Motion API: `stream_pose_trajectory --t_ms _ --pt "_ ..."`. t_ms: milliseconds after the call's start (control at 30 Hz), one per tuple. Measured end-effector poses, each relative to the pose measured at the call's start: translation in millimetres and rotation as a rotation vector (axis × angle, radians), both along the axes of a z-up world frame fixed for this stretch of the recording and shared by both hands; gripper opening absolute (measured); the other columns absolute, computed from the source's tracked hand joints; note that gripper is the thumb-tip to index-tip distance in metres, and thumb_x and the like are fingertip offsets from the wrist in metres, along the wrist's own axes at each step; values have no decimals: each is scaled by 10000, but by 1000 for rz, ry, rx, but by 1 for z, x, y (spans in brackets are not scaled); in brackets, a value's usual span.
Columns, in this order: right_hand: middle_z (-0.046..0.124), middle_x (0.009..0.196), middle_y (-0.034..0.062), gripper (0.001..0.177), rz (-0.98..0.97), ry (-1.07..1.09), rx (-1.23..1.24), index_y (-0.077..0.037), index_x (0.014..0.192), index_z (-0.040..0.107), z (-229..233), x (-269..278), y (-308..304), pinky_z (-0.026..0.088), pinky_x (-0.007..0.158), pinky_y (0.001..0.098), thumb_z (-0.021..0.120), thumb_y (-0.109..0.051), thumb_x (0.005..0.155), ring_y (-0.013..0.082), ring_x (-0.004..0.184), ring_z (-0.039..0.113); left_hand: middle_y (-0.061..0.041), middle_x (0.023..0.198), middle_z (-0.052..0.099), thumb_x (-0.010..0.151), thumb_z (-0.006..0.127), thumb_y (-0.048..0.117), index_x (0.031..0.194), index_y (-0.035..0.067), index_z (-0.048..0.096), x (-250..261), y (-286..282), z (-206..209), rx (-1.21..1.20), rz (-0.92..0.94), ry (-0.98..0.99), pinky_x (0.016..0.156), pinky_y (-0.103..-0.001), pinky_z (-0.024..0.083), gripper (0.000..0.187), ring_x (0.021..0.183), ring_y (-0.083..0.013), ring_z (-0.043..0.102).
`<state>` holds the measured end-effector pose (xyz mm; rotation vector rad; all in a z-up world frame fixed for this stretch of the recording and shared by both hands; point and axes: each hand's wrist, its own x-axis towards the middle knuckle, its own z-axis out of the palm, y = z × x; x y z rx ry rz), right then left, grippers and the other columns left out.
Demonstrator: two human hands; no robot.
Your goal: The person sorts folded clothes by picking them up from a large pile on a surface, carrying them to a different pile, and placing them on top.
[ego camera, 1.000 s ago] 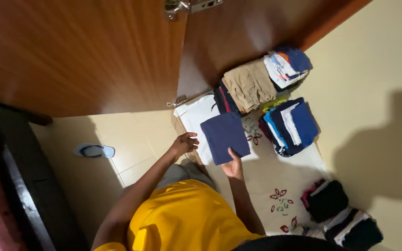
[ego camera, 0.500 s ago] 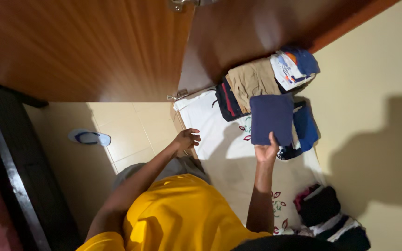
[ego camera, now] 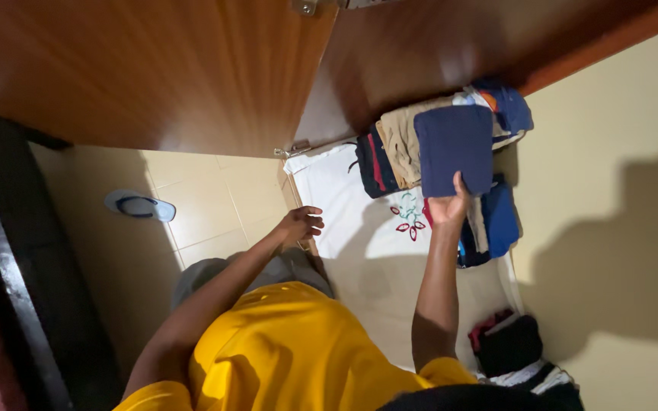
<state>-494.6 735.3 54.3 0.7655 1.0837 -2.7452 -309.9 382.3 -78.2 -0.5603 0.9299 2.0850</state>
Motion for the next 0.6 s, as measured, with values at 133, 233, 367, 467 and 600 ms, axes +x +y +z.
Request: stream_pose_trajectory --t_ms 133,233,367,467,600 --pt "624 1399 107 524 94 -9 53 -30 1399 578 -23 -33 -1 468 1141 499 766 -118 918 312 1306 590 -59 1113 701 980 576 134 1331 98 557 -16 -1 49 -120 -85 5 790 -292 527 353 936 -167 676" --pt "652 1335 71 505 89 -216 175 -108 1365 590 -52 -55 -15 508 1068 476 780 -146 899 277 1219 633 -56 1122 687 960 569 122 1337 107 563 -24 -1 63 -106 -89 25 813 -284 538 377 955 -160 678" --pt "702 1251 75 504 78 -281 296 -119 1333 625 -64 -65 -13 592 959 481 812 -180 869 274 1120 696 -47 1135 699 923 531 83 1331 115 564 -20 -5 41 -83 -72 54 814 -272 544 411 959 -154 690" --pt "710 1263 87 505 72 -365 324 -73 1366 643 -62 -71 -10 585 903 432 840 -222 926 276 1092 684 -72 1120 683 931 564 69 1314 91 554 -17 -5 27 77 29 48 764 -296 518 384 941 -184 679" --pt "703 1253 93 508 30 -379 341 -91 1333 616 -62 -77 -13 625 903 488 804 -191 872 290 1095 710 -50 1124 687 943 566 85 1317 106 556 -20 -2 35 -54 -36 20 782 -286 519 374 949 -165 671"
